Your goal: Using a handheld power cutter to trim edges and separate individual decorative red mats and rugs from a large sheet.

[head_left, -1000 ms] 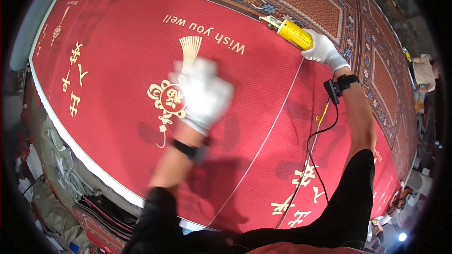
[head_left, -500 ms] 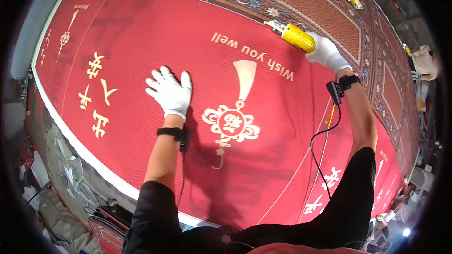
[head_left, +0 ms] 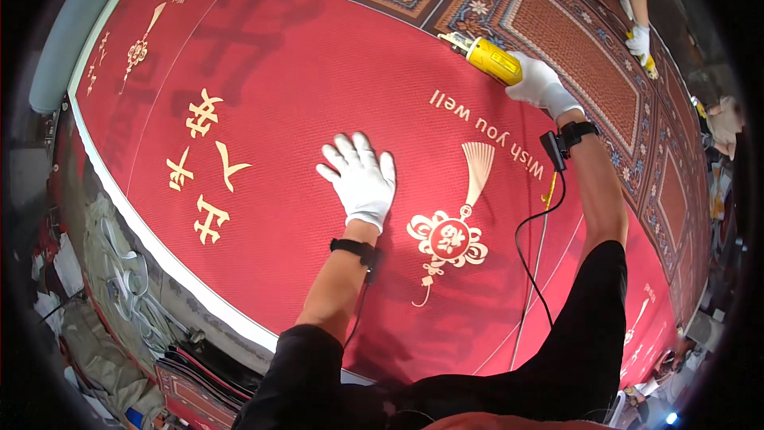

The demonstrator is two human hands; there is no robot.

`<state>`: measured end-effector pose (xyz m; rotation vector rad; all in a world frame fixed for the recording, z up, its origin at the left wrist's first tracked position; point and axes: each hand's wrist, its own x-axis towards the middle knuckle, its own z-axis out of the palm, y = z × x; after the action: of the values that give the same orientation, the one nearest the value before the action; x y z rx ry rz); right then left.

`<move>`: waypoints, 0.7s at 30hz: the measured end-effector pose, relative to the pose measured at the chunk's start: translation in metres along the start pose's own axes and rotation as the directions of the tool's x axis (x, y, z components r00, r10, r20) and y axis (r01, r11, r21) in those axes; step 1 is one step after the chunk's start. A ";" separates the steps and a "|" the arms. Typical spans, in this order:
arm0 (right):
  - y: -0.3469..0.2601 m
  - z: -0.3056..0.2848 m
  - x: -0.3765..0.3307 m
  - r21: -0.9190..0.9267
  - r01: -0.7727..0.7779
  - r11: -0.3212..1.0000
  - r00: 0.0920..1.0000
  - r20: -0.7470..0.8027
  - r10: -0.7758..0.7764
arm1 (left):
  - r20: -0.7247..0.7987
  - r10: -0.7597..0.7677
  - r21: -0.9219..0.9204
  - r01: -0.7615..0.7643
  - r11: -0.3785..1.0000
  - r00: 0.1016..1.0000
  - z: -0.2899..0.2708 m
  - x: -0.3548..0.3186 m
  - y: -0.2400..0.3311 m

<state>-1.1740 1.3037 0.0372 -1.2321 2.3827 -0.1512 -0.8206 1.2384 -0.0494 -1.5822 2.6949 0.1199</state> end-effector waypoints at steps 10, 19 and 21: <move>-0.081 0.001 0.075 0.056 -0.021 0.998 0.999 0.040 0.019 | 0.021 0.237 -0.171 -0.230 0.958 0.971 -0.014 0.010 -0.008; -0.183 0.011 0.151 0.059 0.037 0.998 0.999 -0.028 -0.035 | -0.229 0.612 -0.709 -0.561 0.428 0.757 -0.001 0.026 -0.059; -0.177 0.007 0.147 0.074 -0.054 0.996 0.998 0.020 0.053 | -0.093 0.792 -0.564 -0.688 0.457 0.603 -0.068 0.110 -0.111</move>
<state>-1.1117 1.0822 0.0337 -1.1304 2.3701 -0.2095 -0.7753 1.0839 0.0068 -0.1717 3.1058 1.0828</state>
